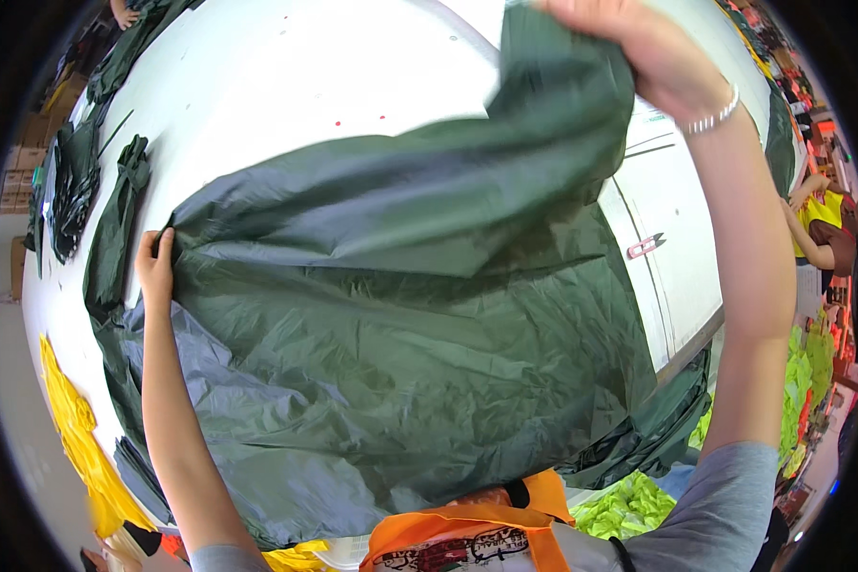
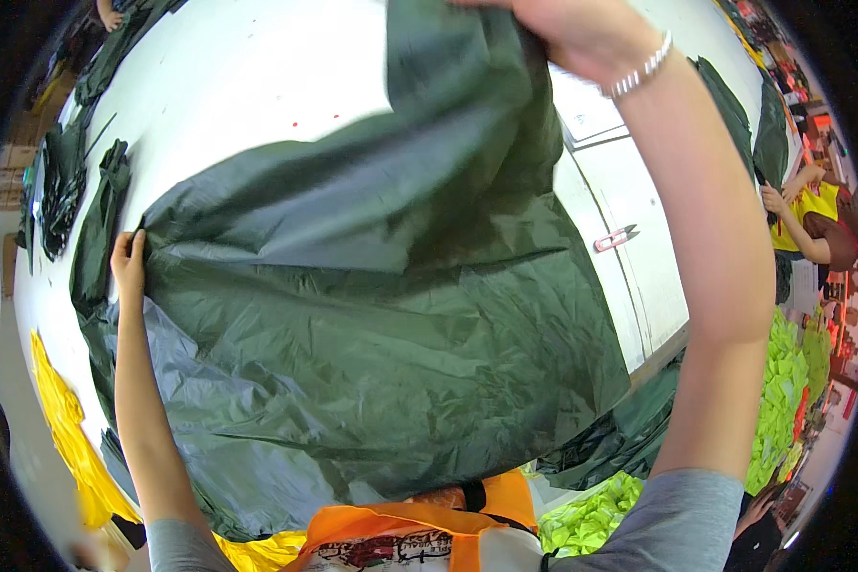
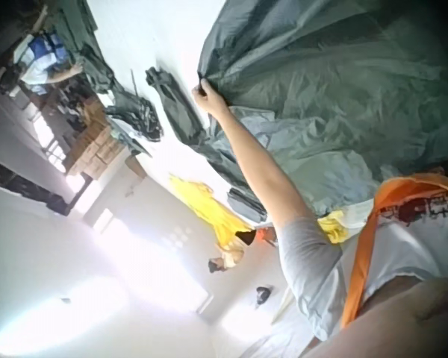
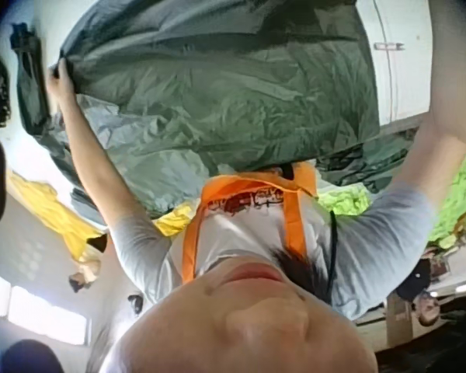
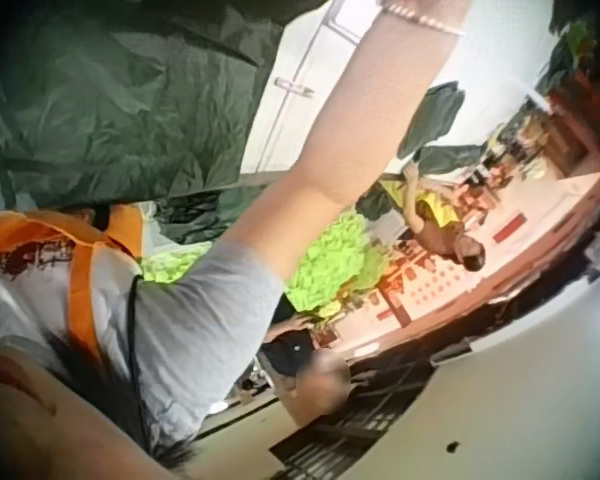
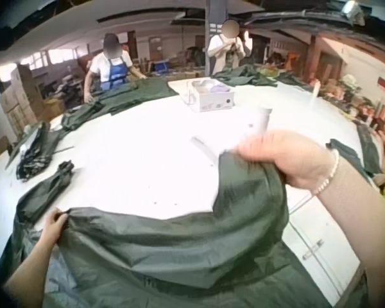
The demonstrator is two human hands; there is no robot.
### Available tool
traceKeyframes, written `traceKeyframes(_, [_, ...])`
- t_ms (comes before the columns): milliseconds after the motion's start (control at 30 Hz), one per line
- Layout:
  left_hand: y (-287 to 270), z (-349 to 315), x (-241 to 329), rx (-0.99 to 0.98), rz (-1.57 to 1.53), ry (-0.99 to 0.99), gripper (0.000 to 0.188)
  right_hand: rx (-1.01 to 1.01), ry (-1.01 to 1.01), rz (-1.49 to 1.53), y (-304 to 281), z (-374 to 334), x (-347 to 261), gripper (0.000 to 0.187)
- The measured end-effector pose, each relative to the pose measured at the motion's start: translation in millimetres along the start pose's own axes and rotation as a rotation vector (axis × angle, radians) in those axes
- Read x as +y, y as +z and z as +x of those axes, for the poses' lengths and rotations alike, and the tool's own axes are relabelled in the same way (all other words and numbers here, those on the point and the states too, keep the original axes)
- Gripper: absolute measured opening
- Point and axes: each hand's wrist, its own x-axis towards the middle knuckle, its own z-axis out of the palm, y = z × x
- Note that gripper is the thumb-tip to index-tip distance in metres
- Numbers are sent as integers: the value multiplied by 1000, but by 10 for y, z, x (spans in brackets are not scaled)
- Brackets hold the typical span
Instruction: The person folds a dark green raincoat on a white table. They smooth the fabric, fold the sleeves inward, fold the body in half, then fold it into a compact rectangle and place it aside.
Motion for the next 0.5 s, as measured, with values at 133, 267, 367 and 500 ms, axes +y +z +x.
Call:
traceKeyframes(133, [53,83,182,112,91,3,29,265,-168,-179,-112,571,263,25])
traceKeyframes(267, [501,-40,892,323,261,213,50,490,-192,-236,-465,1161,782,31])
traceKeyframes(367, [1056,-521,1727,6,317,355,58,614,-157,-305,-803,1349,1177,36])
traceKeyframes(500, [1469,-889,1817,-231,602,338,67,333,-137,-835,-948,999,1467,46])
